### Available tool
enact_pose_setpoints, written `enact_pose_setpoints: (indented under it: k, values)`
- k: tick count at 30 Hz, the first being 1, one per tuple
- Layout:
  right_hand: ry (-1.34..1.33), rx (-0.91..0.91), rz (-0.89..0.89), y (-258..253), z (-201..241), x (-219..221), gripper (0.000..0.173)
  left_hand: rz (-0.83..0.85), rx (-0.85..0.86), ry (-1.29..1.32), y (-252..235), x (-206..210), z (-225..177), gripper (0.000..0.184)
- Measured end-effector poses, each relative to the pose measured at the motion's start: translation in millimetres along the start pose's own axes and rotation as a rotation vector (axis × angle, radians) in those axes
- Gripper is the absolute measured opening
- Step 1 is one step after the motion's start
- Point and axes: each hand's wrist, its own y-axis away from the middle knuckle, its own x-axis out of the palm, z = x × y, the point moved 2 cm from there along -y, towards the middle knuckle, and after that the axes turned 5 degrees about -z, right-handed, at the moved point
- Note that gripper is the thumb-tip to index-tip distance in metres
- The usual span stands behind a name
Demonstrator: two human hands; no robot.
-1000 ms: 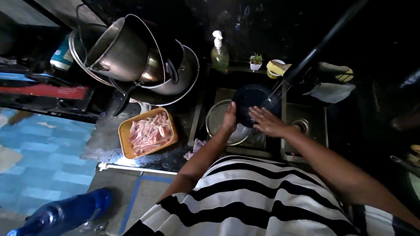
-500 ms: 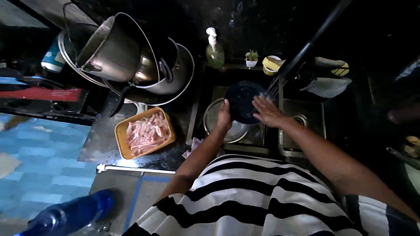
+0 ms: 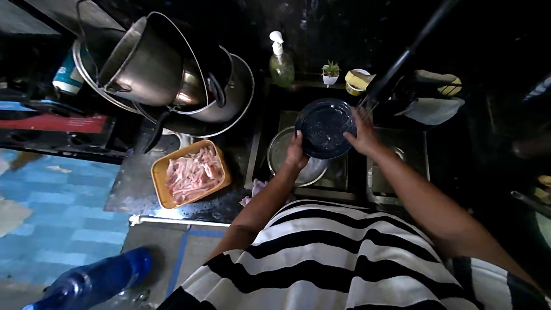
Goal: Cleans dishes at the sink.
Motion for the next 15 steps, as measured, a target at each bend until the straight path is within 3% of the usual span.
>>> enact_pose_setpoints:
  k: [2, 4, 5, 7, 9, 10, 13, 15]
  values:
    - [-0.269, 0.152, -0.058, -0.9, 14.8, -8.4, 0.087, 0.036, -0.107, 0.04, -4.6, 1.5, 11.9, 0.047]
    - [-0.346, 0.175, -0.107, 4.9, 24.1, -9.6, 0.084, 0.018, -0.265, -0.032, -10.5, 5.0, 20.9, 0.048]
    - [-0.331, 0.143, -0.114, 9.8, 26.7, -9.2, 0.08, 0.02, -0.344, -0.078, -13.6, 8.3, 22.8, 0.055]
    - [-0.293, 0.003, -0.123, 20.9, 28.6, -9.0, 0.068, 0.109, -0.467, -0.087, -20.6, 14.2, 19.7, 0.09]
    - [-0.274, -0.152, -0.144, 34.1, 31.8, -7.2, 0.053, 0.176, -0.46, -0.037, -29.0, 14.9, 12.4, 0.104]
    - [-0.261, -0.234, -0.142, 41.0, 32.7, -5.3, 0.05, 0.159, -0.425, 0.002, -30.8, 15.0, 6.3, 0.098]
    - [-0.179, -0.515, -0.103, 53.0, 23.3, 4.5, 0.053, 0.098, -0.295, 0.111, -32.7, 15.4, -11.5, 0.044]
    - [-0.06, -0.597, -0.024, 51.7, 12.9, 8.3, 0.068, 0.211, -0.231, 0.091, -32.1, 11.5, -19.1, 0.034]
